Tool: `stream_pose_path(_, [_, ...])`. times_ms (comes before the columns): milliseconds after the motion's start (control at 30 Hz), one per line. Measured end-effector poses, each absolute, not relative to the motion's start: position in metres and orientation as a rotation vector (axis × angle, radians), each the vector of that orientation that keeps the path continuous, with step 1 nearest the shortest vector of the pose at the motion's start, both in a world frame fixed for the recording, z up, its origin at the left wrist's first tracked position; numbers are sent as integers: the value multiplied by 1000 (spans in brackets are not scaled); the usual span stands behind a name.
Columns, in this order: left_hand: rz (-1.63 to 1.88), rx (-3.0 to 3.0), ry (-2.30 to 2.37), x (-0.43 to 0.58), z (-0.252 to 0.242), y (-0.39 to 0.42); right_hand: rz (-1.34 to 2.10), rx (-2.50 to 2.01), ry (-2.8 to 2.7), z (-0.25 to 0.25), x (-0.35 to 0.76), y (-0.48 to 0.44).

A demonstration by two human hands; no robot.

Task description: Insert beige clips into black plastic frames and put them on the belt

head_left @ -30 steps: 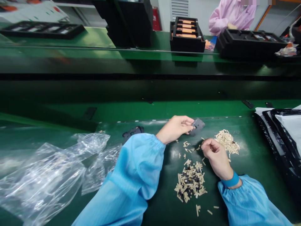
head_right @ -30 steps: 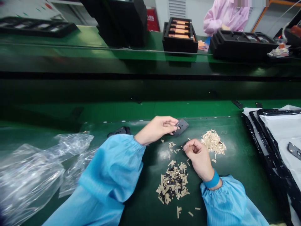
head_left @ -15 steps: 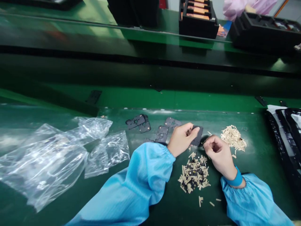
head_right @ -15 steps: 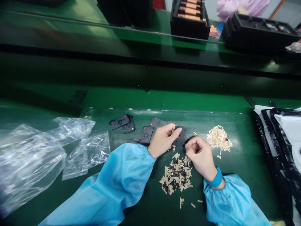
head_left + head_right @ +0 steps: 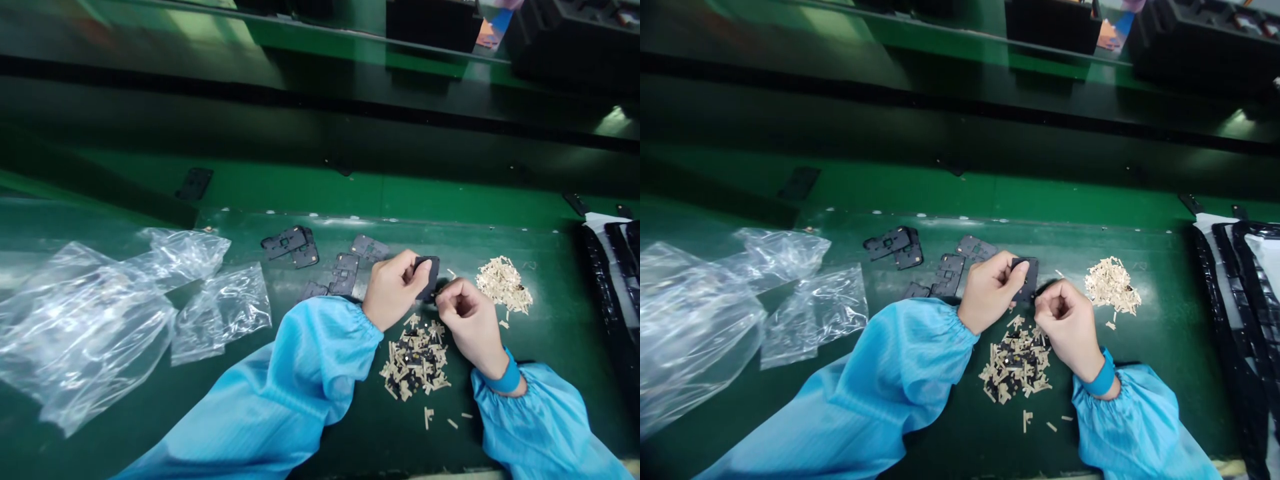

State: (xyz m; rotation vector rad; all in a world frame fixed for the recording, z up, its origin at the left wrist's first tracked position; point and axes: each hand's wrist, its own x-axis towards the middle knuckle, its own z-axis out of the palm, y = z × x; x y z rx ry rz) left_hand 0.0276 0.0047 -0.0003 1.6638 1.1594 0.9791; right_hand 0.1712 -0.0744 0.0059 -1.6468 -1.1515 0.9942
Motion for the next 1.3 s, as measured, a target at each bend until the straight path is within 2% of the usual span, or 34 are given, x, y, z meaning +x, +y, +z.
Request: stream_pose_path(1300, [1010, 1676, 1198, 30, 1, 5, 1038, -1642, -1182, 11, 172, -74])
